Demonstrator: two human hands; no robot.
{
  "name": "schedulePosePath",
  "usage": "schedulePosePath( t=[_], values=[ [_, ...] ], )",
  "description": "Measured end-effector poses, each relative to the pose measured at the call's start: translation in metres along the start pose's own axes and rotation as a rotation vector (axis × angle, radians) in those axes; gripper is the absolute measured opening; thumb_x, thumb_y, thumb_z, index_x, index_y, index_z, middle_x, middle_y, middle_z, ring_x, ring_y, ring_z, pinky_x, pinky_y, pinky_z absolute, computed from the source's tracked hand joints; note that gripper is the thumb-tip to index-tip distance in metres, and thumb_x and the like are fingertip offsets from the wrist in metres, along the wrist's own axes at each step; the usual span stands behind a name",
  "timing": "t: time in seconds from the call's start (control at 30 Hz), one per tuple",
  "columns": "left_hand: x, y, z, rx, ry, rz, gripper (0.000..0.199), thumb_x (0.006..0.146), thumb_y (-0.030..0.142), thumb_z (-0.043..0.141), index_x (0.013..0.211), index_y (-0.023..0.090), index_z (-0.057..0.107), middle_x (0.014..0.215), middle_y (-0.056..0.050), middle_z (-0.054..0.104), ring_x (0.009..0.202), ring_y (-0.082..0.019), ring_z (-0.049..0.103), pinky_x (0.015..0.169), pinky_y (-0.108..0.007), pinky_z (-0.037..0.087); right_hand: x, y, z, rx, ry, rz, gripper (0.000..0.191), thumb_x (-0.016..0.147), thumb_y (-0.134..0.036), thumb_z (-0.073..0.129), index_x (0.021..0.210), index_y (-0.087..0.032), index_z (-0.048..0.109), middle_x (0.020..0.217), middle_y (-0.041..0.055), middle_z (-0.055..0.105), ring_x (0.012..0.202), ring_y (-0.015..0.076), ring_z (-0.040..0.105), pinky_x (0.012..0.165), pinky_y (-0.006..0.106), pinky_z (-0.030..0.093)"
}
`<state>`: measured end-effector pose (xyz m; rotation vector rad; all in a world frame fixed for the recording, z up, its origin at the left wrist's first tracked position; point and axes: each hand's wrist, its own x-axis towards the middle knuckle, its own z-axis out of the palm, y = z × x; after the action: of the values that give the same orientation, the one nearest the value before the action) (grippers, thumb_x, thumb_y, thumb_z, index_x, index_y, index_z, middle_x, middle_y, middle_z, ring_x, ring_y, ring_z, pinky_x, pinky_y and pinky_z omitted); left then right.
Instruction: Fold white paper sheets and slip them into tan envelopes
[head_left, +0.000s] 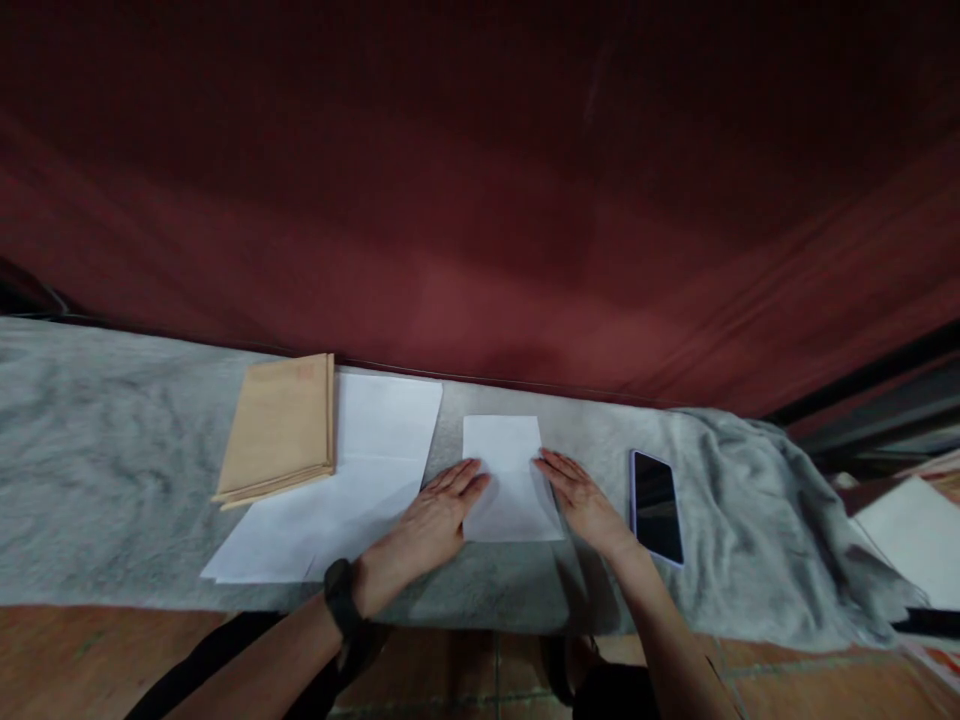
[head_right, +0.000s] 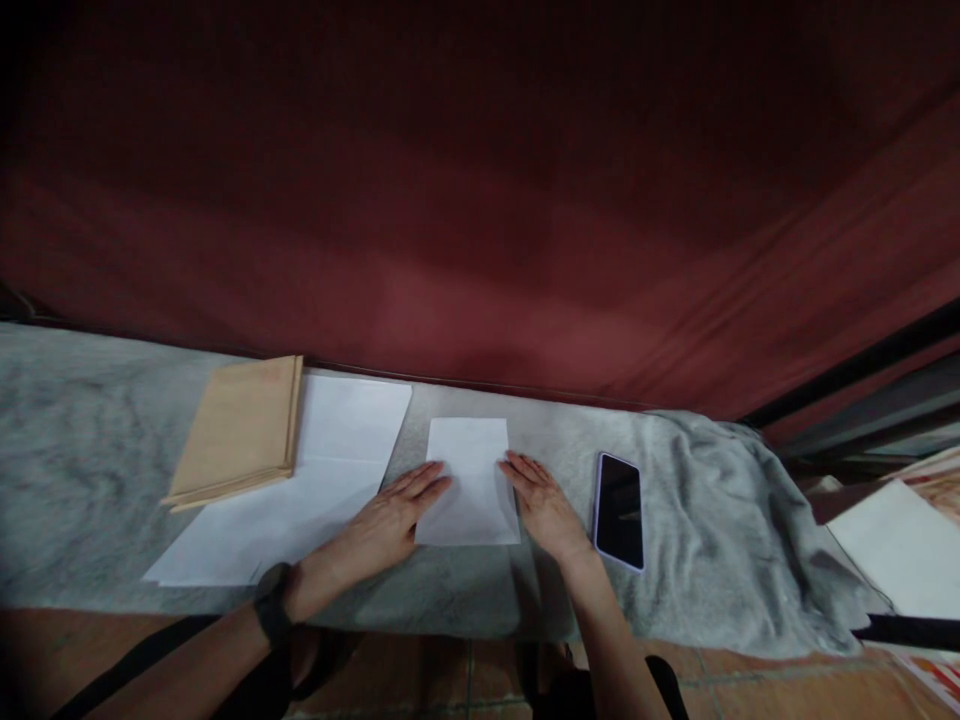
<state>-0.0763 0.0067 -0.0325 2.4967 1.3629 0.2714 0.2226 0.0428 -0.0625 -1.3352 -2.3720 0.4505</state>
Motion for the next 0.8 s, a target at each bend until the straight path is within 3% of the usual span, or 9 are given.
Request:
schedulePosePath(
  t=[0.3,0.5,0.67,0.8],
  values=[
    [0.011,-0.006,-0.007,-0.159,0.048,-0.124,0.062,0.079,-0.004,0.044,0.133,0.017,0.064,0.143,-0.01,0.063,0.134,-0.022,0.057,0.117,-0.04,0.043,-0.001,-0.012,-0.015,0.215,-0.061,0.142,0.049,0.088,-0.012,0.06,0.134,-0.027,0.067,0.151,0.0079,0.056,0.143,0.0247,0.047,0.122,0.049,0.037],
    [0.023,-0.01,-0.008,-0.237,0.109,-0.232,0.042,0.087,0.003,0.049,0.118,0.019,0.072,0.121,-0.008,0.073,0.118,-0.023,0.066,0.106,-0.036,0.05,0.008,-0.018,-0.003,0.237,0.106,0.147,0.036,0.088,-0.011,0.06,0.118,-0.025,0.075,0.134,0.0094,0.068,0.127,0.0249,0.06,0.115,0.046,0.044],
    [0.037,-0.01,-0.01,-0.206,0.082,-0.452,0.023,0.095,0.022,0.054,0.108,0.019,0.072,0.111,-0.01,0.075,0.103,-0.025,0.072,0.089,-0.034,0.053,0.019,-0.021,0.006,0.184,0.181,0.228,0.025,0.096,-0.022,0.053,0.104,-0.022,0.077,0.117,0.0098,0.073,0.116,0.0256,0.066,0.108,0.045,0.048],
    [0.044,-0.006,-0.016,-0.202,0.076,-0.535,0.021,0.095,0.025,0.056,0.112,0.02,0.067,0.098,-0.007,0.076,0.09,-0.024,0.073,0.076,-0.03,0.05,0.022,-0.022,0.013,0.118,0.224,0.25,0.023,0.095,-0.024,0.054,0.105,-0.019,0.074,0.114,0.0119,0.072,0.111,0.0267,0.066,0.103,0.043,0.051]
  ],
)
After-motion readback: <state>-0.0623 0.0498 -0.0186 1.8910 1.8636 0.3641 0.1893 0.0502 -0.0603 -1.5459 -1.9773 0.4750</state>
